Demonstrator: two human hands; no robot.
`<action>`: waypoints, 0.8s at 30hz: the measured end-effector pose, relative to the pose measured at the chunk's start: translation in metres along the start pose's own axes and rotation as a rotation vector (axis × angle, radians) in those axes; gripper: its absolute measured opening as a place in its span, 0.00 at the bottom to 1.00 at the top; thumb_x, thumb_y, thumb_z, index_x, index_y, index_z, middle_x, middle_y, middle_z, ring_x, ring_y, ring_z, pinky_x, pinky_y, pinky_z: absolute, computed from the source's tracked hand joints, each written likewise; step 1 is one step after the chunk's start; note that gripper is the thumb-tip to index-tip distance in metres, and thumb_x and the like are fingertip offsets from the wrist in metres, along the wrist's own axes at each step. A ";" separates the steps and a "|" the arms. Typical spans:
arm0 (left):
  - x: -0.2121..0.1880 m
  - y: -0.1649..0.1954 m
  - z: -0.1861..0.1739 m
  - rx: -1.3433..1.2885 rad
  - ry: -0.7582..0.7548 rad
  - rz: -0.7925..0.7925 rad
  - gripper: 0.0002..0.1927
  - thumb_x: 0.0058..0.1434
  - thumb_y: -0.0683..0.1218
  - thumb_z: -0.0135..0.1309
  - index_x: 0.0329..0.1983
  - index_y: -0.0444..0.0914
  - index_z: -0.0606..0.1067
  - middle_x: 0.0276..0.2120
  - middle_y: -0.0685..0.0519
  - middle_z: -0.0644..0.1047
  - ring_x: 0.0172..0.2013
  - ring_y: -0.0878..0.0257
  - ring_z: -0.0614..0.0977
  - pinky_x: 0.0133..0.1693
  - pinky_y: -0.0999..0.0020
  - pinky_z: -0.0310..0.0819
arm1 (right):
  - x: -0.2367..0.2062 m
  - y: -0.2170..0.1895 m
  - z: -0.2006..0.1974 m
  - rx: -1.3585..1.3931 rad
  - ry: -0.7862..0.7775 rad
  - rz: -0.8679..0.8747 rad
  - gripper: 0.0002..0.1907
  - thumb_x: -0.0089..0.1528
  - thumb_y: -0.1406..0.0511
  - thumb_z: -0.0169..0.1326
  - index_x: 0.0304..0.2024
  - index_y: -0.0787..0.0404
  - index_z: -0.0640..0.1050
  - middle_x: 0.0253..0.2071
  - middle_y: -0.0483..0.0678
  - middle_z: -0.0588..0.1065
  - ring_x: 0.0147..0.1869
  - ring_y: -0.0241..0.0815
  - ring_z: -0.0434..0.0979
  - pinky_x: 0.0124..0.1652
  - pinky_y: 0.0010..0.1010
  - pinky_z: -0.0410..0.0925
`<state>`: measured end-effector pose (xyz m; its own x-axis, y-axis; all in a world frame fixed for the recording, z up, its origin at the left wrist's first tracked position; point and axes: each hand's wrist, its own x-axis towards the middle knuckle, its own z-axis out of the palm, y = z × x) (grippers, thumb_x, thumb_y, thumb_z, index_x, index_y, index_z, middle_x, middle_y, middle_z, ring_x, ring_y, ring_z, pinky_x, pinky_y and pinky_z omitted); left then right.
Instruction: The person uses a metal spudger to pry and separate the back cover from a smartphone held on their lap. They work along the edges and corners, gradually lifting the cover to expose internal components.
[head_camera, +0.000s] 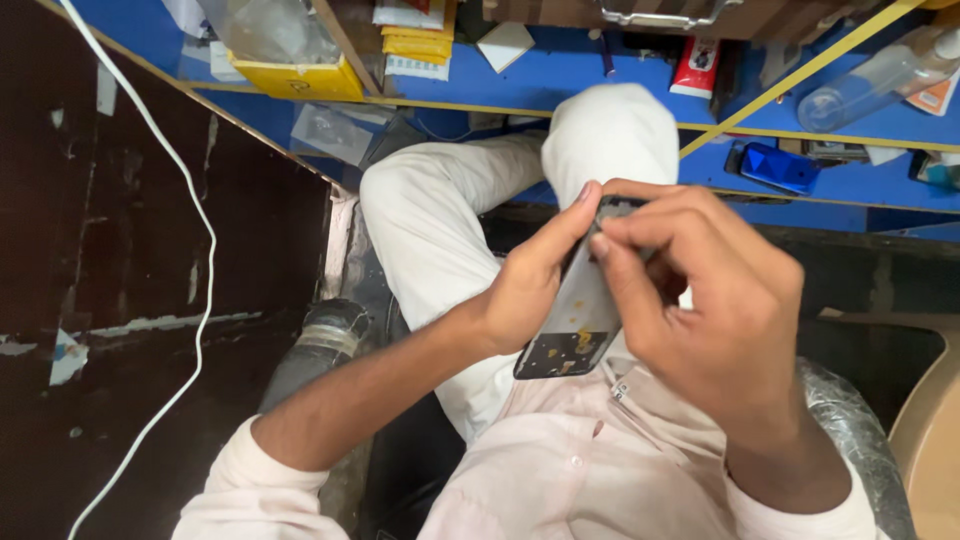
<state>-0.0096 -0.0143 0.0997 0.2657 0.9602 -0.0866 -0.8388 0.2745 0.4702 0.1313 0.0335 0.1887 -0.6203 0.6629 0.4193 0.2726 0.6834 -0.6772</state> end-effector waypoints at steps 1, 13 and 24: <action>0.000 0.003 0.001 0.099 -0.015 0.076 0.34 0.84 0.62 0.24 0.67 0.29 0.65 0.52 0.44 0.75 0.54 0.59 0.76 0.61 0.65 0.71 | -0.001 -0.001 0.001 -0.029 -0.035 -0.059 0.07 0.60 0.76 0.62 0.38 0.67 0.76 0.40 0.52 0.78 0.32 0.42 0.78 0.30 0.28 0.69; -0.006 0.014 0.010 0.211 -0.020 0.132 0.32 0.84 0.60 0.24 0.73 0.33 0.63 0.50 0.44 0.73 0.48 0.60 0.73 0.57 0.67 0.71 | -0.018 0.002 0.006 -0.105 -0.257 -0.203 0.08 0.57 0.73 0.63 0.36 0.64 0.77 0.34 0.48 0.76 0.29 0.44 0.77 0.27 0.32 0.68; -0.005 0.018 0.001 0.019 -0.106 0.194 0.32 0.86 0.64 0.24 0.72 0.33 0.60 0.47 0.43 0.73 0.45 0.58 0.75 0.49 0.62 0.73 | -0.048 -0.003 0.024 -0.141 -0.687 -0.204 0.09 0.63 0.63 0.65 0.35 0.59 0.77 0.32 0.47 0.75 0.27 0.43 0.76 0.26 0.35 0.68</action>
<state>-0.0251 -0.0145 0.1096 0.1491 0.9838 0.0994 -0.8704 0.0829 0.4853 0.1428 -0.0079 0.1558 -0.9777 0.2086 0.0235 0.1658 0.8364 -0.5224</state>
